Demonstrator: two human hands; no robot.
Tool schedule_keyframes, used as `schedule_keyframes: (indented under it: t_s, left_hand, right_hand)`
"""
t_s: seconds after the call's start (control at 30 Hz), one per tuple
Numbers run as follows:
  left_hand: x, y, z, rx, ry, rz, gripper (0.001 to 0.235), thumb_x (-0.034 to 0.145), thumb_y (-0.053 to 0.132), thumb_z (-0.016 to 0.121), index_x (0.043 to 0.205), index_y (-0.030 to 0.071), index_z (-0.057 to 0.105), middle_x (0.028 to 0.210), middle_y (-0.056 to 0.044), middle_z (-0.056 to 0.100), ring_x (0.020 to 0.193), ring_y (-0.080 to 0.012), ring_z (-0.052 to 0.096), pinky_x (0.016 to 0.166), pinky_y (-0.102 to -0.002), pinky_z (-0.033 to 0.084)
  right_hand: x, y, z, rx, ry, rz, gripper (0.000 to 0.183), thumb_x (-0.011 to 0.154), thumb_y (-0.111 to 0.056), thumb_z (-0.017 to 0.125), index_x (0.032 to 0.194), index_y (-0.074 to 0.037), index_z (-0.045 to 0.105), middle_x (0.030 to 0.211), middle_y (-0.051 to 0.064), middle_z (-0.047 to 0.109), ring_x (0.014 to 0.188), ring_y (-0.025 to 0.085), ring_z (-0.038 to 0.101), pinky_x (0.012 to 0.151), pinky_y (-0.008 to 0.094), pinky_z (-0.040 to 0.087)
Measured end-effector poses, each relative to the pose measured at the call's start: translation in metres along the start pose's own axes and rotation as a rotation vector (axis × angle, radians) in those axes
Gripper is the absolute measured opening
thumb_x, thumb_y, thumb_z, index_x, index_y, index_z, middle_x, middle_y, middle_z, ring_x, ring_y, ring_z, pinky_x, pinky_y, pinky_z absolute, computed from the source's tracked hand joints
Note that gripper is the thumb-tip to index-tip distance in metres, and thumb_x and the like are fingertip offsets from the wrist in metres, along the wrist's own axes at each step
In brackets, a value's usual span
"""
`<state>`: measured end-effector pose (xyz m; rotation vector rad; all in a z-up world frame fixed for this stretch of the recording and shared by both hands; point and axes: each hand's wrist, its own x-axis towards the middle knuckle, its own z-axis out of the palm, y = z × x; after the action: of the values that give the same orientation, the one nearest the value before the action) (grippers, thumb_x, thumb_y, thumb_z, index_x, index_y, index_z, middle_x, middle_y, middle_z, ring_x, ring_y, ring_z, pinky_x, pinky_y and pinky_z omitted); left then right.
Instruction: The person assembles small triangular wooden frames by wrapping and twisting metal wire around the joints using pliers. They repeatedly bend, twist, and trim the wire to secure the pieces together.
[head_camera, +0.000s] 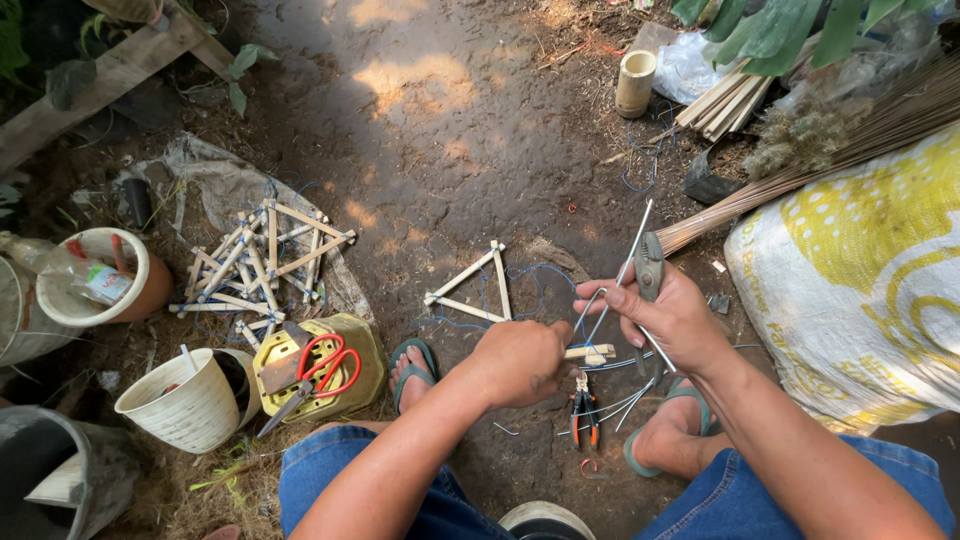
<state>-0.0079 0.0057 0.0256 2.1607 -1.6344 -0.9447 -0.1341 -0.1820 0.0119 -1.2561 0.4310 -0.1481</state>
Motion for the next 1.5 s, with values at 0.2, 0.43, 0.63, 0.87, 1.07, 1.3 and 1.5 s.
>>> schedule_keyframes:
  t_s: [0.2,0.43,0.63,0.87,1.07,1.3,1.5]
  left_hand:
    - [-0.001,0.002,0.005,0.002,0.022,0.002,0.032,0.088,0.028,0.07,0.105,0.003,0.059,0.082,-0.019,0.071,0.082,-0.0412,0.07,0.072,-0.053,0.053]
    - [0.006,0.009,0.018,-0.071,-0.029,-0.016,0.035,0.09,0.031,0.068,0.109,0.004,0.059,0.086,-0.019,0.072,0.085,-0.0409,0.07,0.074,-0.053,0.053]
    - [0.003,-0.005,0.012,-0.554,-0.071,0.072,0.064,0.088,0.039,0.066,0.14,0.004,0.047,0.099,-0.02,0.071,0.089,-0.0336,0.069,0.076,-0.044,0.054]
    - [0.009,-0.011,0.028,-0.911,0.002,-0.033,0.059,0.108,0.048,0.041,0.147,0.004,0.049,0.112,-0.01,0.067,0.092,-0.0169,0.062,0.076,-0.031,0.052]
    - [0.015,-0.01,0.035,-1.273,-0.062,-0.034,0.059,0.105,0.045,0.039,0.15,0.005,0.04,0.107,-0.006,0.066,0.074,-0.0135,0.065,0.061,-0.03,0.051]
    - [0.012,-0.002,0.039,-1.03,-0.106,0.015,0.06,0.105,0.033,0.055,0.153,0.003,0.033,0.088,-0.015,0.058,0.071,-0.0195,0.056,0.062,-0.037,0.049]
    - [0.007,0.006,0.028,-0.563,0.084,-0.14,0.042,0.105,0.037,0.055,0.12,-0.002,0.058,0.1,-0.026,0.071,0.097,-0.0385,0.071,0.084,-0.047,0.053]
  right_hand:
    - [0.0,0.006,-0.001,-0.117,0.114,0.006,0.019,0.094,-0.011,0.071,0.1,-0.003,0.055,0.097,0.023,0.076,0.086,0.024,0.078,0.049,0.024,0.045]
    - [0.002,0.015,-0.003,0.016,0.087,0.068,0.026,0.089,-0.011,0.07,0.11,-0.004,0.056,0.093,0.018,0.078,0.074,0.02,0.075,0.059,0.028,0.057]
    - [0.004,0.008,-0.009,0.063,-0.144,0.038,0.04,0.094,-0.009,0.067,0.129,0.002,0.052,0.097,0.019,0.076,0.083,0.02,0.074,0.071,0.032,0.059]
    - [0.006,-0.011,-0.007,0.073,-0.243,-0.065,0.069,0.094,-0.006,0.065,0.157,0.002,0.038,0.138,0.02,0.064,0.103,0.018,0.066,0.089,0.033,0.056]
    - [0.004,-0.022,-0.002,0.0,-0.303,-0.103,0.072,0.092,-0.006,0.065,0.158,0.002,0.035,0.149,0.021,0.057,0.12,0.026,0.066,0.102,0.04,0.054]
    - [0.008,-0.019,-0.006,-0.374,-0.322,-0.281,0.039,0.094,-0.004,0.069,0.132,0.002,0.064,0.153,0.017,0.055,0.134,0.023,0.059,0.109,0.04,0.049]
    - [0.007,-0.013,-0.003,-0.463,-0.219,-0.203,0.026,0.091,-0.009,0.073,0.116,0.0,0.069,0.146,0.014,0.063,0.122,0.017,0.065,0.101,0.033,0.054]
